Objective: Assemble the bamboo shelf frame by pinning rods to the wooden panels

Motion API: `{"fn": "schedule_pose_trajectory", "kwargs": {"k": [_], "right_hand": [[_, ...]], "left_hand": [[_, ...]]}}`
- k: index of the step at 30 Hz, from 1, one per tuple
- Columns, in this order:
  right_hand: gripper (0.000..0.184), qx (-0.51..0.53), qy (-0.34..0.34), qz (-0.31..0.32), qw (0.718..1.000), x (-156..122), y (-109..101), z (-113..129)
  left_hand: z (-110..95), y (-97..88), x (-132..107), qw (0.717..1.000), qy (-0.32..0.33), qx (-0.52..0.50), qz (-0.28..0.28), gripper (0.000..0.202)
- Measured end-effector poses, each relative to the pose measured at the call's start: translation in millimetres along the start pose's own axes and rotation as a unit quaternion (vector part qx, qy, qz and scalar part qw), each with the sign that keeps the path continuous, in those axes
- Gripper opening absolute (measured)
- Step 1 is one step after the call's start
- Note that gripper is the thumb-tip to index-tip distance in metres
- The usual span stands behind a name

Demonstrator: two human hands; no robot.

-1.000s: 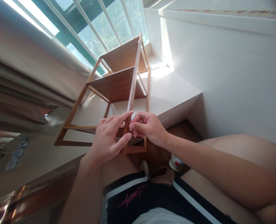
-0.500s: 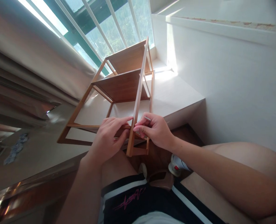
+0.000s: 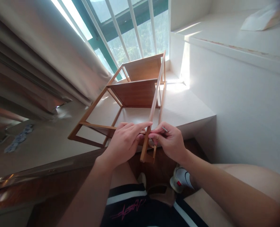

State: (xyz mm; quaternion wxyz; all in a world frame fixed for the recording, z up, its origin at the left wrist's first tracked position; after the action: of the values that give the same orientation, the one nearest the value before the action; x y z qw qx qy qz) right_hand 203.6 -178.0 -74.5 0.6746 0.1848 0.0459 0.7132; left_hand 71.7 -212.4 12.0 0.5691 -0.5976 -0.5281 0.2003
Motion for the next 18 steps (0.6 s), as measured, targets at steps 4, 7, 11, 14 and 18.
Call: {"fn": "schedule_pose_trajectory", "kwargs": {"k": [4, 7, 11, 14, 18], "right_hand": [[0.024, -0.095, -0.052, 0.016, 0.994, 1.5, -2.7, 11.0], [0.022, -0.159, -0.097, 0.026, 0.982, 2.3, -3.6, 20.2], [0.020, -0.254, -0.192, 0.037, 0.947, 0.6, -2.4, 37.3], [0.025, -0.325, -0.252, 0.050, 0.910, -1.8, -0.1, 47.1], [0.028, -0.355, -0.283, 0.067, 0.889, -1.1, 0.8, 51.0]], "left_hand": [[1.1, 0.9, -1.8, 1.000, 0.001, 0.000, -0.008, 0.044], [1.4, 1.1, -2.6, 1.000, 0.002, 0.006, -0.016, 0.043], [0.1, 0.5, -2.3, 1.000, 0.005, 0.010, -0.014, 0.047], [-0.8, -0.3, -1.4, 1.000, 0.003, 0.007, -0.012, 0.048], [-0.1, 0.2, -1.0, 1.000, -0.003, -0.009, -0.014, 0.048]]}}
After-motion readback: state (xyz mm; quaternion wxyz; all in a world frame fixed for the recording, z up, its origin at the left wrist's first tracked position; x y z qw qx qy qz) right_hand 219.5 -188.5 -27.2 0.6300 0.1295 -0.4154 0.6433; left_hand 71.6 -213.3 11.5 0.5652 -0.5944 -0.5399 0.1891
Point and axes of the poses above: each hand's wrist, its own x-axis towards the middle knuckle, its own y-axis out of the palm, z = x × y, the point moved 6 cm from there along x, towards the middle knuckle, and after that the axes turned 14 degrees about -z, right-handed, at the moved point
